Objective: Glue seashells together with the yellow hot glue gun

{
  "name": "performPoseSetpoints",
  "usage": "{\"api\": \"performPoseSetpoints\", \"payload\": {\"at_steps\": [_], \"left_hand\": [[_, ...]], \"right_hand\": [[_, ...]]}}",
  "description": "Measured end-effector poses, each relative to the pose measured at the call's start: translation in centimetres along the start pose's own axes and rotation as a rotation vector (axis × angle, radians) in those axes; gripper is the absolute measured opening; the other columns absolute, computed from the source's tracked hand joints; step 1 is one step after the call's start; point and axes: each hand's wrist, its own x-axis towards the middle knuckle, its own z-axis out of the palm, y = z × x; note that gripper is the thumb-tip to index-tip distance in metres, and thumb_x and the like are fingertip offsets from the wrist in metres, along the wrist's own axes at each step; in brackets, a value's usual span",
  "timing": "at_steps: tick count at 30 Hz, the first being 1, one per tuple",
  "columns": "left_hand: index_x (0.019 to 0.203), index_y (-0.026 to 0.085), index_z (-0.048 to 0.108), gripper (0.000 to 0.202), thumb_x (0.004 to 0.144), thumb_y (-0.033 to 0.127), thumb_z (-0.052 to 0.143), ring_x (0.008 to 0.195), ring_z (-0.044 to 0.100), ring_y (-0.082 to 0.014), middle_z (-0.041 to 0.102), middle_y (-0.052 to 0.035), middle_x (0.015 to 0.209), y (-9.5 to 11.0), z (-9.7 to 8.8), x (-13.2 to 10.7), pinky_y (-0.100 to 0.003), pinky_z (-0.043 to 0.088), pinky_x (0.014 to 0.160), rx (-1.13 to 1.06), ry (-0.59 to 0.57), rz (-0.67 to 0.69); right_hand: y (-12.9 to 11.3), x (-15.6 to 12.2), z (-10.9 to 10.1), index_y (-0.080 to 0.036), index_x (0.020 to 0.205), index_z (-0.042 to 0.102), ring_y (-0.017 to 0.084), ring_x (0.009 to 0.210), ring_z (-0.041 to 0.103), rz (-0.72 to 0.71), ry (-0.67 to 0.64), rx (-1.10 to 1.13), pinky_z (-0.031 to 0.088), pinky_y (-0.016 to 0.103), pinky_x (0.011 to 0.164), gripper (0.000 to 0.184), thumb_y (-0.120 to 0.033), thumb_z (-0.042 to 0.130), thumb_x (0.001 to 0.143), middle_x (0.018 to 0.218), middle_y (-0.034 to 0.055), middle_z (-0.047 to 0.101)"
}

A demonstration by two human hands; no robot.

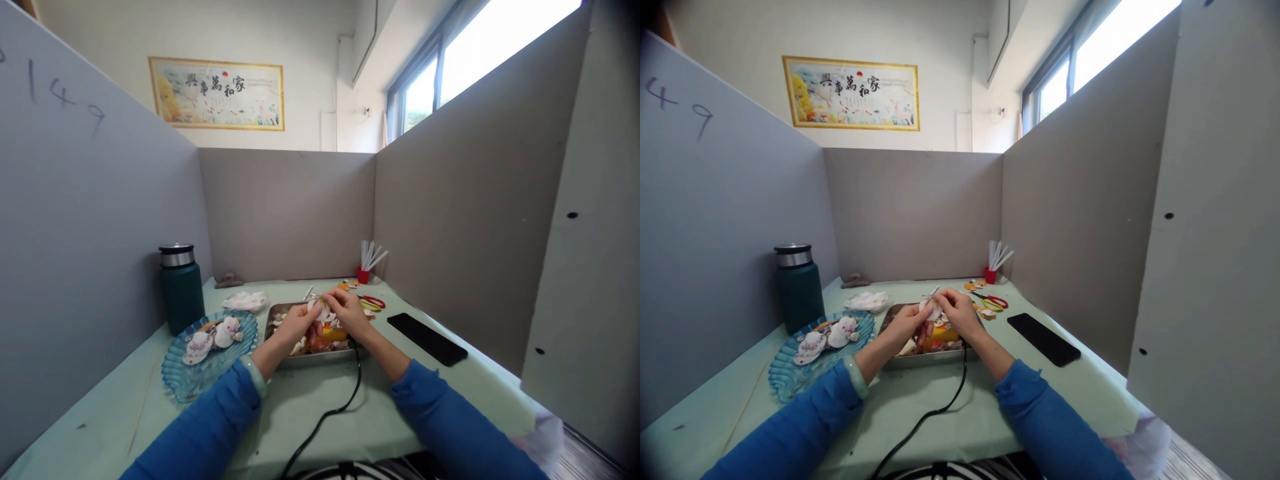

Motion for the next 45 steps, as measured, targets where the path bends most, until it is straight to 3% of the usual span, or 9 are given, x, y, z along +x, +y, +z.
{"api": "performPoseSetpoints", "payload": {"at_steps": [10,16,23,34,45], "left_hand": [[0.066,0.015,0.053,0.053,0.070,0.066,0.064,0.029,0.044,-0.0068,0.057,-0.0010,0.047,-0.2,-0.3,0.1,-0.019,0.027,0.033,-0.024,-0.022,0.007],[0.074,0.015,0.052,0.051,0.070,0.064,0.065,0.030,0.043,-0.0066,0.058,0.0005,0.049,0.0,-0.3,0.2,-0.018,0.029,0.033,-0.091,0.020,0.007],[0.073,0.014,0.054,0.051,0.071,0.063,0.065,0.031,0.043,-0.0059,0.057,0.0007,0.049,-0.1,-0.3,0.1,-0.018,0.032,0.034,-0.099,0.035,0.017],[0.073,0.011,0.058,0.055,0.071,0.066,0.064,0.032,0.045,-0.0074,0.057,-0.0003,0.048,0.2,-0.1,0.0,-0.019,0.033,0.033,-0.112,0.049,0.024],[0.087,0.009,0.062,0.053,0.077,0.061,0.062,0.036,0.052,-0.0101,0.064,-0.0046,0.058,0.7,-0.1,-0.6,-0.020,0.038,0.036,-0.157,-0.066,0.037]], "right_hand": [[-0.2,-0.1,0.0,-0.017,0.070,0.064,0.011,0.055,0.045,0.013,0.013,-0.005,0.037,0.023,0.053,0.034,-0.044,0.054,0.088,0.058,-0.0027,0.051],[0.3,0.0,0.0,-0.015,0.103,0.069,0.013,0.062,0.053,0.040,0.013,-0.026,0.043,0.024,0.059,0.040,-0.046,0.045,0.093,0.070,0.0008,0.061],[-0.3,-0.1,0.0,-0.018,0.075,0.061,0.013,0.058,0.050,0.044,0.021,-0.037,0.041,0.023,0.056,0.032,-0.045,0.052,0.088,0.063,-0.0008,0.057],[-0.4,-0.4,0.0,-0.018,0.075,0.059,0.012,0.058,0.051,0.004,-0.017,-0.028,0.041,0.022,0.056,0.029,-0.042,0.052,0.090,0.062,-0.0017,0.055],[-0.1,-0.4,-0.1,-0.018,0.078,0.061,0.012,0.061,0.052,0.004,-0.063,0.008,0.042,0.023,0.058,0.030,-0.044,0.052,0.091,0.066,-0.0012,0.056]]}}
